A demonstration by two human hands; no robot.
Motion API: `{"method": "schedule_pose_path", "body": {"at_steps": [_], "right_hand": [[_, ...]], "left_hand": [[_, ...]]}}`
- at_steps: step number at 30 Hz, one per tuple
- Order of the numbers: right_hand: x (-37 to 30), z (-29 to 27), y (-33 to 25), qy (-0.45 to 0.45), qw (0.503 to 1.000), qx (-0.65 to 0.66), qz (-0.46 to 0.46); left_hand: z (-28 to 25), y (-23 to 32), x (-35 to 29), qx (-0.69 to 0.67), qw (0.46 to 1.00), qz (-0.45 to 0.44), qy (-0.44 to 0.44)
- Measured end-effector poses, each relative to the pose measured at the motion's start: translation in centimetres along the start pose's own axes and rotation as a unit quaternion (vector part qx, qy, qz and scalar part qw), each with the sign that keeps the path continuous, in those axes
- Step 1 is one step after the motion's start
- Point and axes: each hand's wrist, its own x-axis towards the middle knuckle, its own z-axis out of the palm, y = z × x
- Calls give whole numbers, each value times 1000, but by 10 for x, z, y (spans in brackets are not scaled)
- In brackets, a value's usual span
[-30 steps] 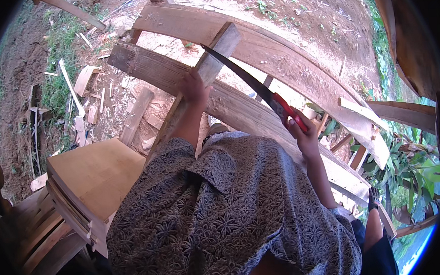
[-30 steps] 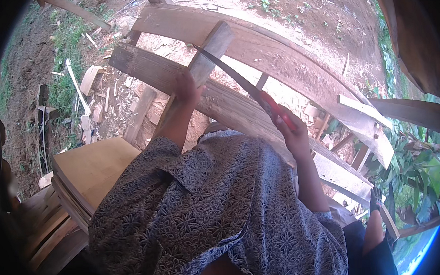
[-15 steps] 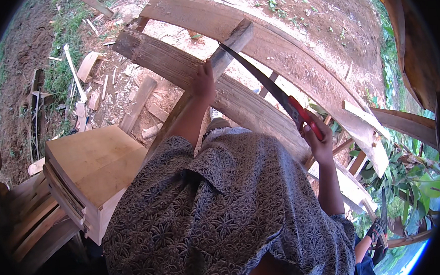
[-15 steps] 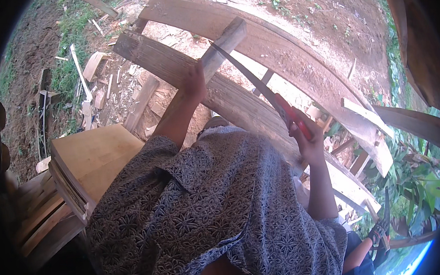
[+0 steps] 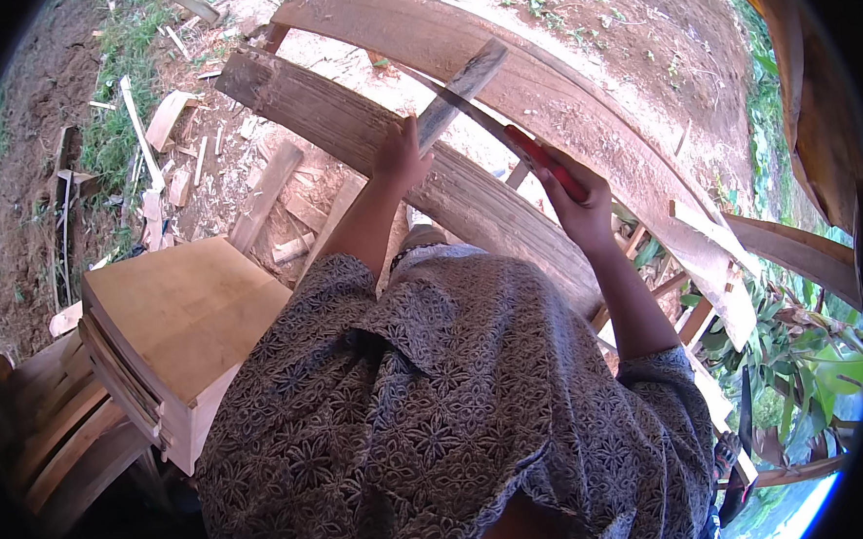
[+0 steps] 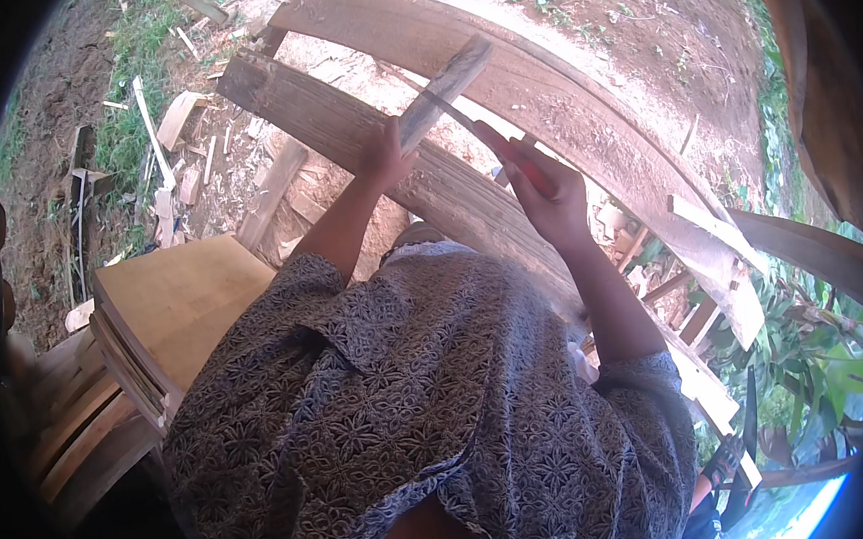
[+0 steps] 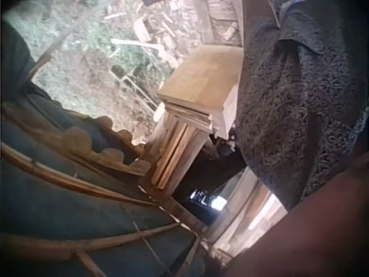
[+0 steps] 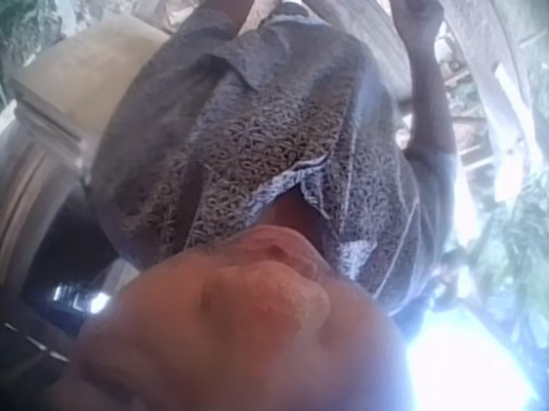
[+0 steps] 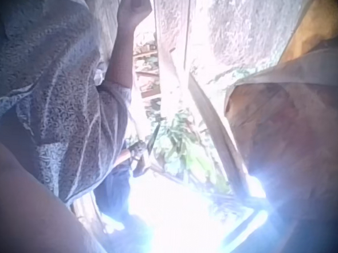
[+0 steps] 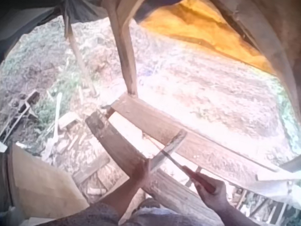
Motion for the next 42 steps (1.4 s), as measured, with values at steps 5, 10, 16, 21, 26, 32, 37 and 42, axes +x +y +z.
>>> {"method": "schedule_pose_path", "body": {"at_steps": [5,10,16,21,26,32,37,42], "right_hand": [[-1,3,5,-2,1000,-30,6],[-4,-3,6,-11,1000,-11,16],[-4,-4,12,-44,999,18,11],[4,-5,11,-60,998,-9,-14],[12,-3,23,-48,999,-15,-13],[27,4,-8,-81,996,-19,-20],[43,16,-12,-90,995,-32,-1],[61,50,-20,-83,995,-14,-50]], "left_hand": [[0,-4,2,-32,999,-1,26],[0,1,5,-27,999,-30,11],[0,0,8,-16,999,-38,21],[-2,-1,11,-24,999,-30,24],[1,-7,13,-29,998,-3,47],[0,-25,21,-59,997,3,40],[-9,-33,30,6,994,43,96],[-13,-60,43,10,994,53,98]]}}
